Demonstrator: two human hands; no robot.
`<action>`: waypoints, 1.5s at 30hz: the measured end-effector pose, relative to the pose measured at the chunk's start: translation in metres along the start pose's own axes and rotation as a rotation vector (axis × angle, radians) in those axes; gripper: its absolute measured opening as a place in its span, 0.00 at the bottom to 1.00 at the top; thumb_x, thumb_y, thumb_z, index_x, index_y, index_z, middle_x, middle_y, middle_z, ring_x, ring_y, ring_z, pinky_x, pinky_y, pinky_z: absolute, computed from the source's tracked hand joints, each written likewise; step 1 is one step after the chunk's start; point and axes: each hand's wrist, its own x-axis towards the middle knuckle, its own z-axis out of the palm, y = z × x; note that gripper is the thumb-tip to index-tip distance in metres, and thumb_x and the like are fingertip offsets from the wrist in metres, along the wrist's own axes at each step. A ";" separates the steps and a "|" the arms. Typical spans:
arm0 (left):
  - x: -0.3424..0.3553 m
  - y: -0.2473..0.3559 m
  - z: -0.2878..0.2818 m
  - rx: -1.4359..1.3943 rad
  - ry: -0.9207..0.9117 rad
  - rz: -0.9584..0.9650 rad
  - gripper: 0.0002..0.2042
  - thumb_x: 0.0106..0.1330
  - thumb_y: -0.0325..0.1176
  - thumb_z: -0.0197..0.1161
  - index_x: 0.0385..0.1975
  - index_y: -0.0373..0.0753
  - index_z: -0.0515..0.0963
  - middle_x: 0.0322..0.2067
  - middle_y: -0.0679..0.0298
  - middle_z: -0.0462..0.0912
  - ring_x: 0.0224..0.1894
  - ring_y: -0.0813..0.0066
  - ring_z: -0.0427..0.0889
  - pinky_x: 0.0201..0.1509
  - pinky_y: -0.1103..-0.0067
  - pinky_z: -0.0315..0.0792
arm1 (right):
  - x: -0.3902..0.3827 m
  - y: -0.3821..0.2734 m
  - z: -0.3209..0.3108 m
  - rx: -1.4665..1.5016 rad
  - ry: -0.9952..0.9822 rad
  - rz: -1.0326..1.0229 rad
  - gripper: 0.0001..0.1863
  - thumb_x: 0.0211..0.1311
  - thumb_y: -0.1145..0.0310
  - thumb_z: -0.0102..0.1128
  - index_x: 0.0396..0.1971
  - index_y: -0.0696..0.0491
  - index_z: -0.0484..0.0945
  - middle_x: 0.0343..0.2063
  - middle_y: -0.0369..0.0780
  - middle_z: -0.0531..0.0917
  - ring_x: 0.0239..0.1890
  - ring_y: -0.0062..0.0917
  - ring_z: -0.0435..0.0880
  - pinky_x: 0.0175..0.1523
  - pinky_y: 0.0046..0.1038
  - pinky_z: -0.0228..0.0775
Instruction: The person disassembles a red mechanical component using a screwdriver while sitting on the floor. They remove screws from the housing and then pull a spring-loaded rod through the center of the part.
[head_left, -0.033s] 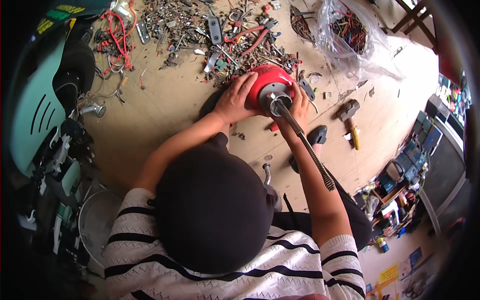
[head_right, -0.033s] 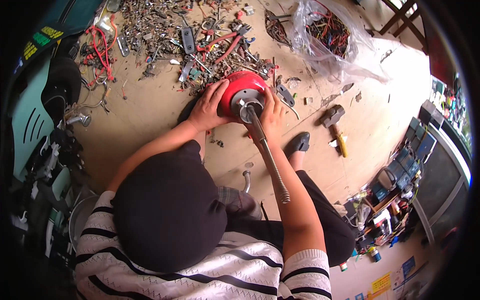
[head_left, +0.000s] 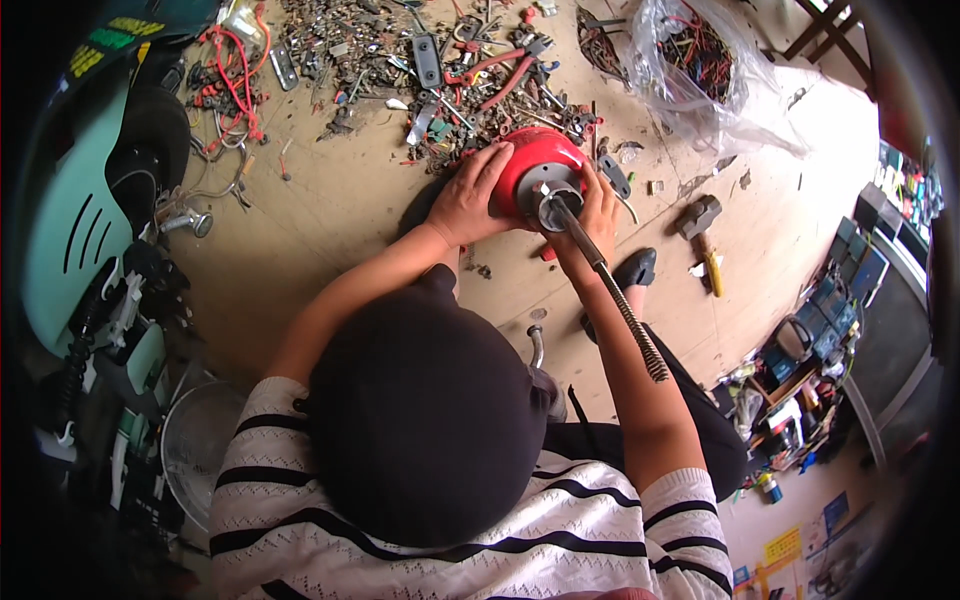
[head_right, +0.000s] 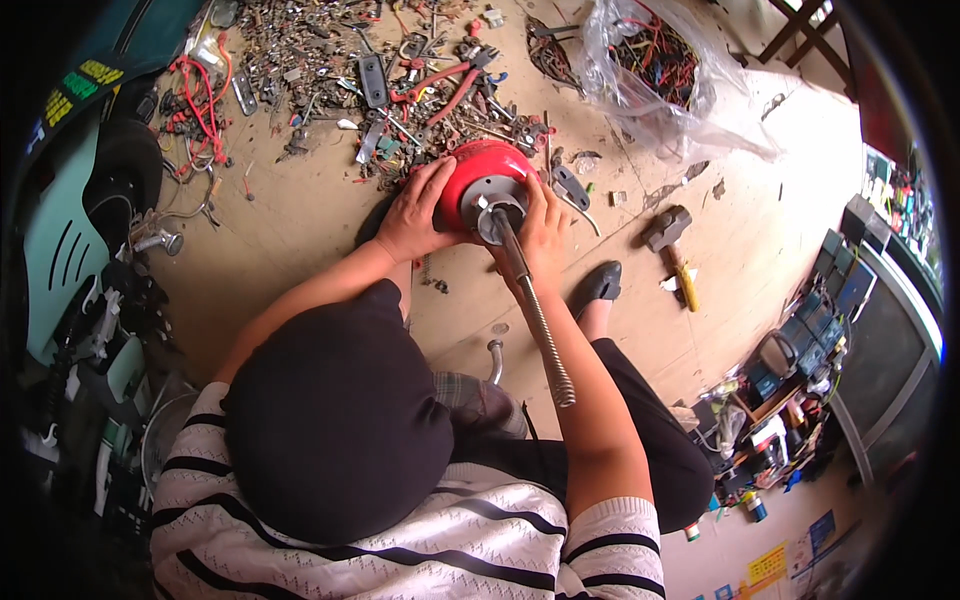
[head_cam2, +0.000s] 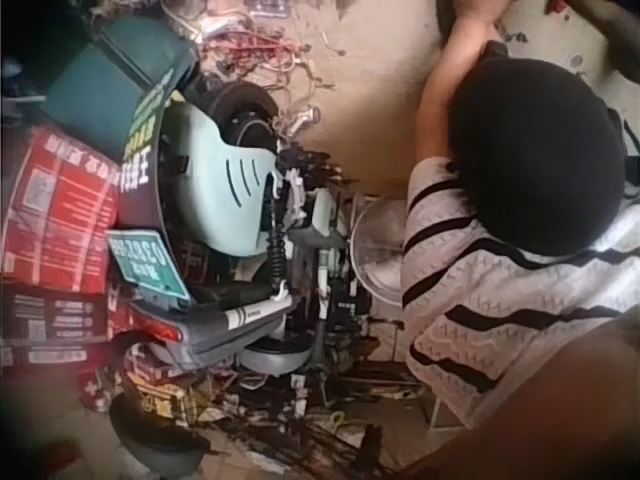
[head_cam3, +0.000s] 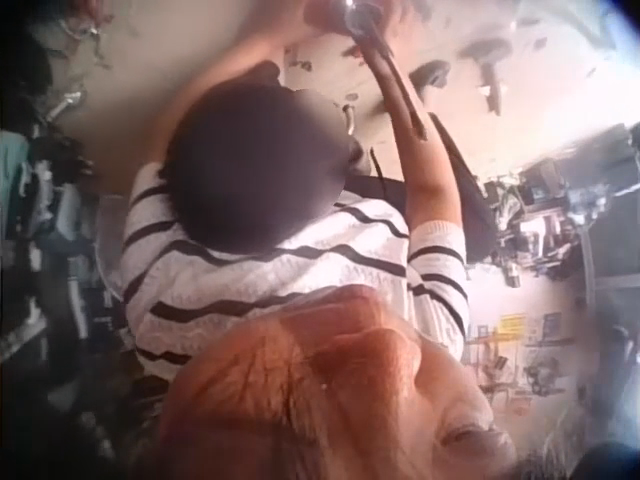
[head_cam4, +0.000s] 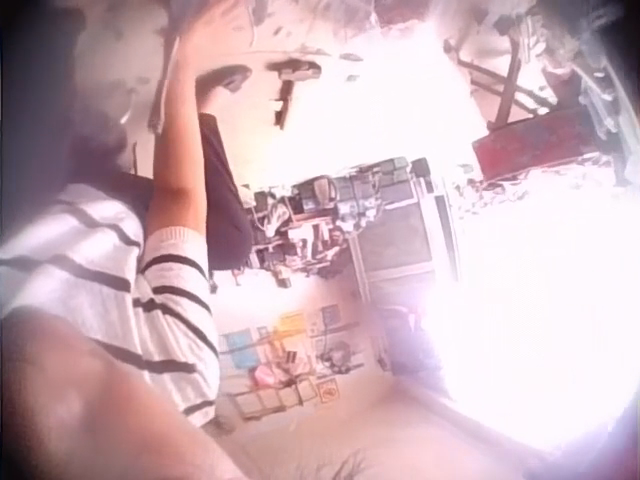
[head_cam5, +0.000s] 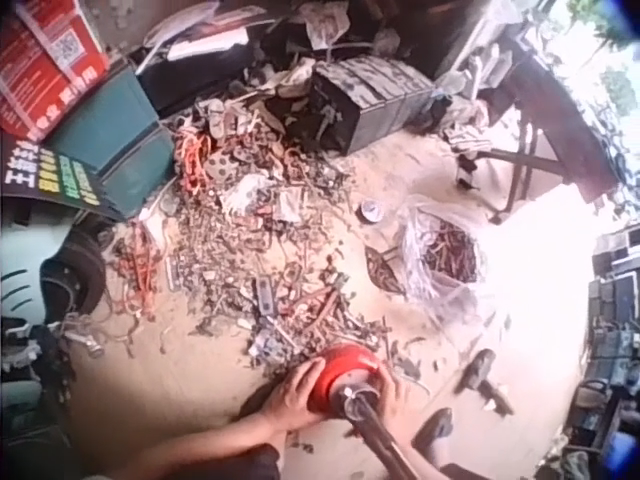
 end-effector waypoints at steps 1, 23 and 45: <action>0.000 0.000 0.000 0.005 -0.015 0.007 0.55 0.42 0.55 0.80 0.70 0.36 0.58 0.65 0.52 0.64 0.65 0.54 0.70 0.67 0.64 0.69 | -0.002 0.001 0.003 0.010 0.006 0.013 0.50 0.42 0.59 0.82 0.67 0.52 0.64 0.59 0.49 0.72 0.63 0.47 0.70 0.67 0.43 0.62; 0.011 0.004 -0.005 0.053 -0.177 -0.038 0.58 0.45 0.52 0.80 0.73 0.35 0.52 0.67 0.49 0.61 0.68 0.50 0.66 0.69 0.62 0.65 | 0.008 0.036 -0.009 0.239 -0.123 -0.145 0.55 0.35 0.69 0.77 0.70 0.52 0.61 0.70 0.43 0.63 0.70 0.42 0.64 0.71 0.41 0.59; 0.029 0.016 -0.017 0.037 -0.276 -0.127 0.60 0.38 0.50 0.83 0.73 0.43 0.53 0.62 0.50 0.61 0.65 0.47 0.64 0.69 0.58 0.64 | 0.019 0.034 -0.019 0.182 -0.141 -0.232 0.52 0.29 0.72 0.78 0.65 0.45 0.68 0.65 0.45 0.66 0.63 0.47 0.68 0.69 0.44 0.64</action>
